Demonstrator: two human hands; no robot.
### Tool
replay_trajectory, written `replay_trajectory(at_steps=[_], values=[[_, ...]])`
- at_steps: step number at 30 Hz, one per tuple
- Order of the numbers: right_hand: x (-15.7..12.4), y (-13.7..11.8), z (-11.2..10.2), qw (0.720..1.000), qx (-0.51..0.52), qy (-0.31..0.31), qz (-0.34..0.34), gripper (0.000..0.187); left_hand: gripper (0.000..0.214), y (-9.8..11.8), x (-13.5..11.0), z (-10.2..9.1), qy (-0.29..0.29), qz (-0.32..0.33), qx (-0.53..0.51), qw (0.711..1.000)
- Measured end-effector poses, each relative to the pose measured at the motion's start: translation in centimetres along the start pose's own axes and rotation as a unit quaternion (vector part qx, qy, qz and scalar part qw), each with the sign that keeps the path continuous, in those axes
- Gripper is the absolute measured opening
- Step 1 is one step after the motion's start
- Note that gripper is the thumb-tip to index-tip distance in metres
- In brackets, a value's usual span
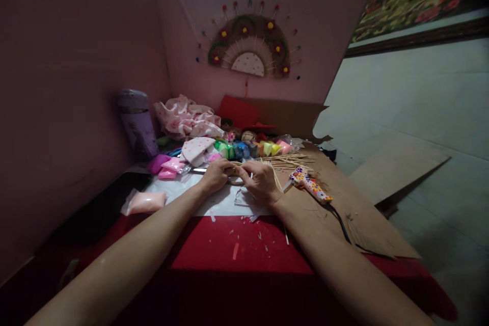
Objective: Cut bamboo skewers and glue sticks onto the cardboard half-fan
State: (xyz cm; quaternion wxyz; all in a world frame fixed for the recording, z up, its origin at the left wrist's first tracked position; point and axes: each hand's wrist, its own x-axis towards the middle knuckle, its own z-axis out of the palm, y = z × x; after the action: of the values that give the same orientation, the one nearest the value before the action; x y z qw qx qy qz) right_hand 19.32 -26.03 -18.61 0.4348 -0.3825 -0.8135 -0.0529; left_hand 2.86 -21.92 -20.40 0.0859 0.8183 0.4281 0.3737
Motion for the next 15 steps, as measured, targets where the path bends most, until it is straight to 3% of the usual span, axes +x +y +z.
replay_trajectory(at_steps=[7, 15], values=[[-0.01, -0.14, -0.08, 0.998, 0.046, 0.005, -0.030, 0.028, 0.025, 0.17, -0.06, 0.04, -0.007, -0.008, 0.008, 1.000], [-0.05, -0.17, -0.38, 0.999, 0.031, 0.015, -0.012, 0.032, 0.024, 0.32, -0.25, 0.17, 0.001, -0.010, 0.001, 1.000]])
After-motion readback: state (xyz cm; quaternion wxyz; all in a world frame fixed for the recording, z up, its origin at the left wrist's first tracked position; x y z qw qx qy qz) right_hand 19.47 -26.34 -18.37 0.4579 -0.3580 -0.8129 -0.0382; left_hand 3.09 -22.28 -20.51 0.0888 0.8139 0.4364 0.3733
